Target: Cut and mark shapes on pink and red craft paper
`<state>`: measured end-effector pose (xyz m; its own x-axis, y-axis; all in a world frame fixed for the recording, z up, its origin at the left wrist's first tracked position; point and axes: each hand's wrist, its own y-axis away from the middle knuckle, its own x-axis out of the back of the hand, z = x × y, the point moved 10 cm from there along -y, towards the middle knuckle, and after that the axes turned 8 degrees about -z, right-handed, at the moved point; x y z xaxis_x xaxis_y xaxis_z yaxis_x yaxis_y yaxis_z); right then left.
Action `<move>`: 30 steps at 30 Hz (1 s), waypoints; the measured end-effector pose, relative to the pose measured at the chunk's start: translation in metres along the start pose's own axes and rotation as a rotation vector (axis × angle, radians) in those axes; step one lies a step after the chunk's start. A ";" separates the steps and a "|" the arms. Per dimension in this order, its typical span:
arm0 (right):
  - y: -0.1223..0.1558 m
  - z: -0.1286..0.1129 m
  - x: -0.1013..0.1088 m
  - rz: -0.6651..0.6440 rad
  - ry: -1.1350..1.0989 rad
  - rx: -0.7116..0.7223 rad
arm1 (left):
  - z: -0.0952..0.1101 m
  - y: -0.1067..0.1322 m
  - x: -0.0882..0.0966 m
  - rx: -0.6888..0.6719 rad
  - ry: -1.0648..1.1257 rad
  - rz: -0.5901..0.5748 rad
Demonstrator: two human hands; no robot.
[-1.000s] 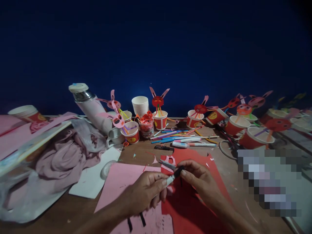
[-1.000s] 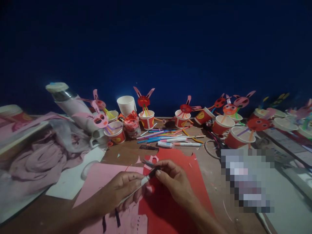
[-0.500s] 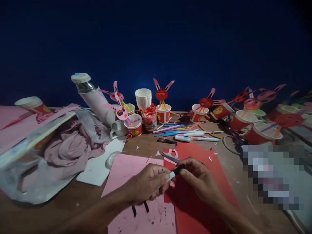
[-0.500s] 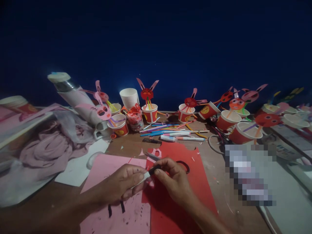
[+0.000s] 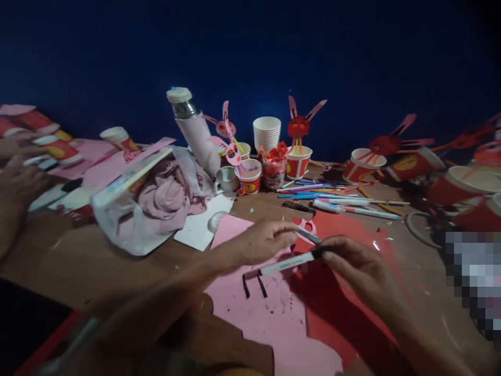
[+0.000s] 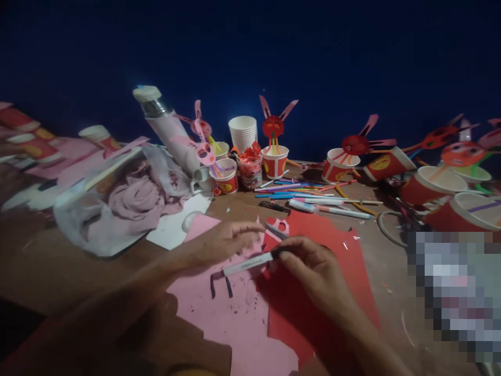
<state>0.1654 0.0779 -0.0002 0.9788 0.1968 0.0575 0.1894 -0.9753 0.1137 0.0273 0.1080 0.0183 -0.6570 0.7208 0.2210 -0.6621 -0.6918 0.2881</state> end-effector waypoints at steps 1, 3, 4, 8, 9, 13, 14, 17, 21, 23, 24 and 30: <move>0.000 -0.006 0.013 0.046 0.047 0.006 | 0.005 0.006 0.020 -0.036 -0.082 0.119; 0.000 -0.017 0.046 0.155 0.247 -0.007 | 0.000 0.019 0.045 -0.005 -0.183 0.209; 0.001 -0.025 0.065 0.232 0.382 0.003 | -0.003 0.027 0.055 0.007 -0.226 0.242; -0.004 -0.020 0.113 0.298 0.892 -0.188 | -0.022 0.054 0.065 0.065 -0.467 0.278; -0.006 -0.013 0.115 0.261 0.998 -0.244 | -0.026 0.059 0.063 0.074 -0.501 0.278; -0.010 -0.022 0.092 0.239 1.408 -0.083 | -0.039 0.072 0.045 0.094 -0.588 0.264; -0.009 -0.031 0.078 0.252 1.477 0.022 | -0.042 0.074 0.041 0.100 -0.614 0.262; -0.001 -0.054 0.034 0.271 1.449 0.278 | -0.050 0.080 0.035 0.129 -0.688 0.268; -0.003 -0.039 -0.034 -0.036 1.229 0.331 | -0.061 0.084 0.033 0.177 -0.759 0.285; -0.002 -0.024 -0.067 -0.201 1.228 0.320 | -0.064 0.084 0.032 0.192 -0.783 0.292; 0.000 -0.017 -0.080 -0.272 1.223 0.310 | -0.065 0.084 0.031 0.197 -0.789 0.293; 0.002 -0.012 -0.101 -0.347 1.190 0.318 | -0.067 0.082 0.030 0.197 -0.760 0.285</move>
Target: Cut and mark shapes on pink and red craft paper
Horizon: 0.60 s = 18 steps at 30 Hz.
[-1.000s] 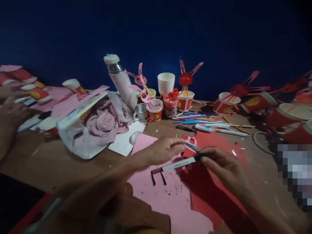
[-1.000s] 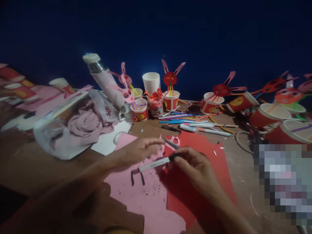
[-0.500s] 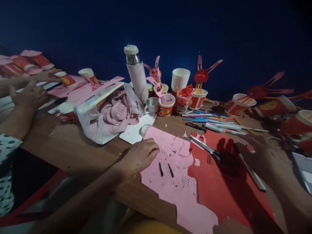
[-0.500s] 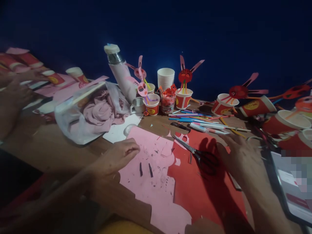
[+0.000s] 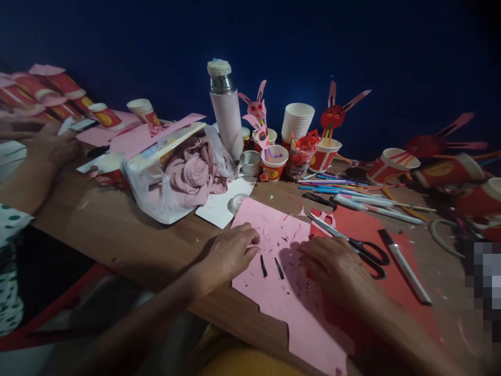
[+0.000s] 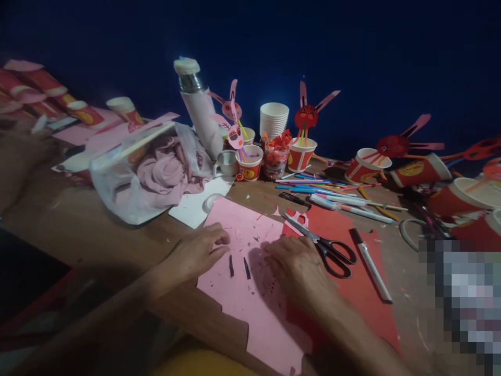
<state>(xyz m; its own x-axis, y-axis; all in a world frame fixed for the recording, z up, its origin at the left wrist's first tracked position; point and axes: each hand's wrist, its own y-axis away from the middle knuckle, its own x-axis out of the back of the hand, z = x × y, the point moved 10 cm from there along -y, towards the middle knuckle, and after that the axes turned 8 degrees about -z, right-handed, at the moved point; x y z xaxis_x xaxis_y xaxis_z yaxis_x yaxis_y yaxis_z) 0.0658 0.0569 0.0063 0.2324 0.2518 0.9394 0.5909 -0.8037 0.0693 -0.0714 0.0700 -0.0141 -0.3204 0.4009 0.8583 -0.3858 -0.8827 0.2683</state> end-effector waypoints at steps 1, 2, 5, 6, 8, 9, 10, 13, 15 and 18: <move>0.000 0.001 0.000 -0.003 -0.009 -0.002 | 0.000 0.000 -0.001 -0.002 0.011 -0.004; 0.000 0.002 0.000 -0.006 -0.020 -0.005 | 0.001 -0.001 -0.001 -0.003 0.024 -0.007; 0.000 0.003 -0.003 -0.019 -0.067 -0.021 | 0.002 -0.002 -0.001 -0.006 0.059 -0.014; 0.000 0.003 -0.005 -0.022 -0.088 -0.030 | 0.002 -0.002 -0.001 -0.004 0.073 -0.016; 0.001 0.002 -0.008 -0.025 -0.156 -0.044 | 0.001 -0.002 0.000 0.002 0.111 -0.028; 0.001 0.002 -0.008 -0.024 -0.210 -0.051 | 0.000 -0.001 0.001 0.005 0.135 -0.038; 0.001 0.001 -0.009 -0.020 -0.281 -0.055 | 0.000 -0.001 0.002 0.008 0.160 -0.050; 0.000 -0.001 -0.010 -0.030 -0.611 -0.068 | 0.003 0.001 0.006 0.000 0.251 -0.089; -0.002 -0.004 -0.014 -0.077 -0.856 -0.097 | 0.009 0.000 0.007 -0.011 0.378 -0.129; -0.004 -0.007 -0.022 -0.137 -1.065 -0.175 | 0.020 -0.004 0.006 -0.006 0.571 -0.197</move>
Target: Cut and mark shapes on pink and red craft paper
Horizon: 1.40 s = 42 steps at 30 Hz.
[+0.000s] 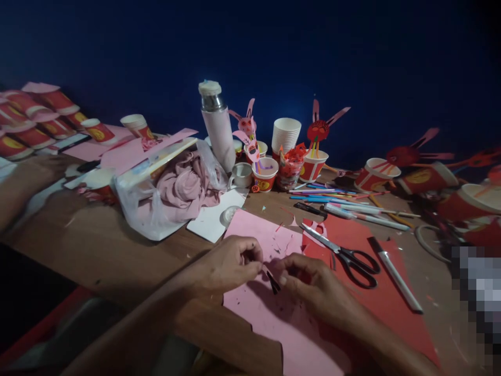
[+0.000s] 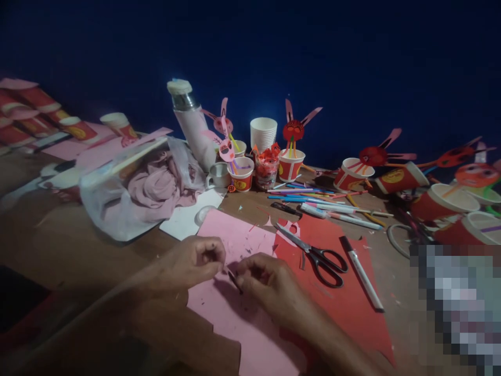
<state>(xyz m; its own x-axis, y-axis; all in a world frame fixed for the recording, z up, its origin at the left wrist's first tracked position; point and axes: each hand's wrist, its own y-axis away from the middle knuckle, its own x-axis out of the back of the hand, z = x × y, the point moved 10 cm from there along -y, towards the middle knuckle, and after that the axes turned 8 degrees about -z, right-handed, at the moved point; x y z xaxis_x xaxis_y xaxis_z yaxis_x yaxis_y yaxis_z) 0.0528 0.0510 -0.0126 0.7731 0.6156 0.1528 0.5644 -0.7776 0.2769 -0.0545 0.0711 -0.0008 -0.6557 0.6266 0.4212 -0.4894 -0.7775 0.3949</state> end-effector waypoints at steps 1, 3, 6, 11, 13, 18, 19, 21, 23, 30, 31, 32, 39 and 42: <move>-0.001 0.001 -0.001 0.005 -0.023 -0.017 | 0.003 -0.002 -0.002 0.000 0.039 -0.016; -0.002 0.001 -0.002 0.015 -0.061 -0.024 | 0.010 -0.007 -0.005 -0.024 0.097 -0.036; -0.002 0.005 -0.004 0.018 -0.169 -0.031 | 0.018 -0.013 -0.009 -0.086 0.195 -0.054; -0.002 0.014 -0.003 0.014 -0.305 -0.058 | 0.021 -0.019 -0.006 -0.153 0.368 -0.009; -0.003 0.016 0.000 0.023 -0.325 -0.058 | 0.019 -0.022 0.001 -0.168 0.424 0.065; -0.006 0.014 0.012 0.092 -0.332 -0.031 | -0.002 -0.025 0.015 -0.139 0.610 0.263; -0.007 0.014 0.014 0.110 -0.331 -0.029 | -0.005 -0.027 0.011 -0.134 0.638 0.248; -0.009 0.014 0.016 0.137 -0.328 -0.029 | -0.008 -0.031 -0.003 -0.112 0.663 0.159; -0.011 0.013 0.016 0.150 -0.321 -0.028 | -0.007 -0.034 -0.017 -0.088 0.682 0.079; -0.012 0.007 0.017 0.137 -0.197 -0.027 | -0.008 -0.029 -0.006 -0.123 0.759 0.144; -0.012 0.004 0.019 0.132 -0.095 -0.021 | -0.010 -0.028 0.000 -0.127 0.777 0.165; -0.011 0.000 0.021 0.130 0.045 -0.008 | -0.013 -0.027 0.006 -0.132 0.799 0.188; -0.021 -0.009 -0.007 0.074 0.925 0.080 | -0.017 -0.023 0.016 -0.186 1.024 0.184; -0.027 -0.004 -0.015 0.069 1.014 0.066 | -0.015 -0.026 0.006 -0.173 1.211 0.087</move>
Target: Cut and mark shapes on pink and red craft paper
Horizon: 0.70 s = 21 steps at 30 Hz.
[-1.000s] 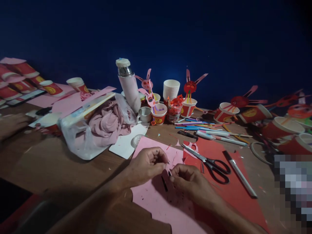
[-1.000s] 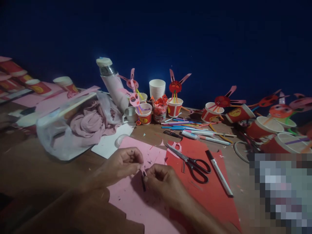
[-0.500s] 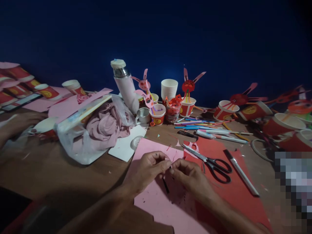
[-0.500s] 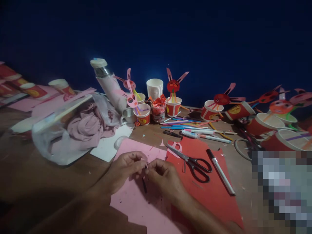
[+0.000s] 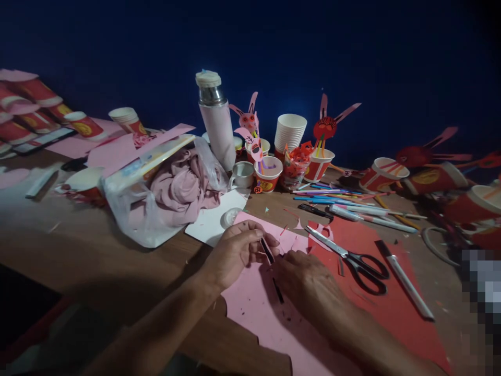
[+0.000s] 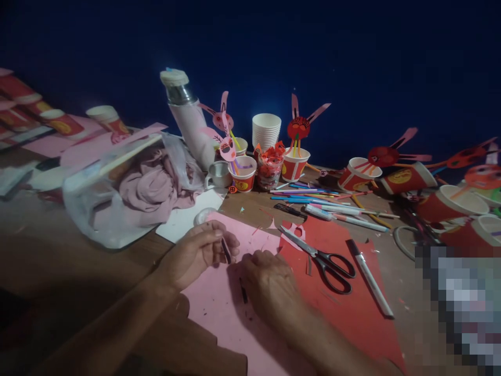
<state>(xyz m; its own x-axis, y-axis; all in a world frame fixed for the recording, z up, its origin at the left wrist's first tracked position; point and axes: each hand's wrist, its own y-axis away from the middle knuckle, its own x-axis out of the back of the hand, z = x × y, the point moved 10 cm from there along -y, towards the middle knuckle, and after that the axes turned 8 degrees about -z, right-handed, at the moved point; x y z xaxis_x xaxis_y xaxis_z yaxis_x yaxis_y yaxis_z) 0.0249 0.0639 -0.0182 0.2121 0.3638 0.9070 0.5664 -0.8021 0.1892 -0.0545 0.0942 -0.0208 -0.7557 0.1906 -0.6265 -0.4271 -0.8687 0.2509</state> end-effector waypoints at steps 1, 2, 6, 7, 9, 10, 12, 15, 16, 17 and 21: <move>-0.002 0.000 -0.001 0.000 0.023 -0.004 | -0.003 0.000 0.000 0.023 0.055 0.001; -0.003 0.000 -0.001 -0.001 0.040 -0.008 | -0.006 -0.001 0.001 0.045 0.100 0.010; -0.007 0.000 0.001 -0.013 0.081 -0.025 | -0.016 -0.002 0.008 0.108 0.195 0.049; -0.008 0.000 0.001 -0.016 0.081 -0.030 | -0.017 -0.002 0.008 0.116 0.199 0.050; -0.009 0.001 0.001 -0.021 0.069 -0.038 | -0.018 -0.003 0.010 0.129 0.195 0.056; -0.010 0.001 0.000 -0.023 0.058 -0.040 | -0.018 -0.003 0.010 0.133 0.189 0.061; -0.011 0.001 0.000 -0.029 0.025 -0.047 | -0.016 -0.002 0.011 0.127 0.166 0.073; -0.010 0.001 0.004 -0.028 -0.055 -0.053 | -0.010 -0.002 0.013 0.089 0.101 0.098; -0.008 0.001 0.008 -0.024 -0.093 -0.055 | -0.007 -0.002 0.013 0.072 0.070 0.104; -0.006 0.003 0.012 -0.018 -0.135 -0.058 | -0.006 -0.002 0.013 0.057 0.034 0.109; 0.010 0.016 0.037 0.021 -0.314 -0.073 | -0.012 -0.003 0.008 0.052 -0.130 0.088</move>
<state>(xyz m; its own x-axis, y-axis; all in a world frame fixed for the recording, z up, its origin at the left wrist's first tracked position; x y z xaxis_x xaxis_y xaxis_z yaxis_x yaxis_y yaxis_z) 0.0507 0.0766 0.0114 0.4646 0.4660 0.7530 0.5032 -0.8387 0.2085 -0.0530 0.0928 -0.0353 -0.8480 0.1753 -0.5002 -0.3790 -0.8603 0.3410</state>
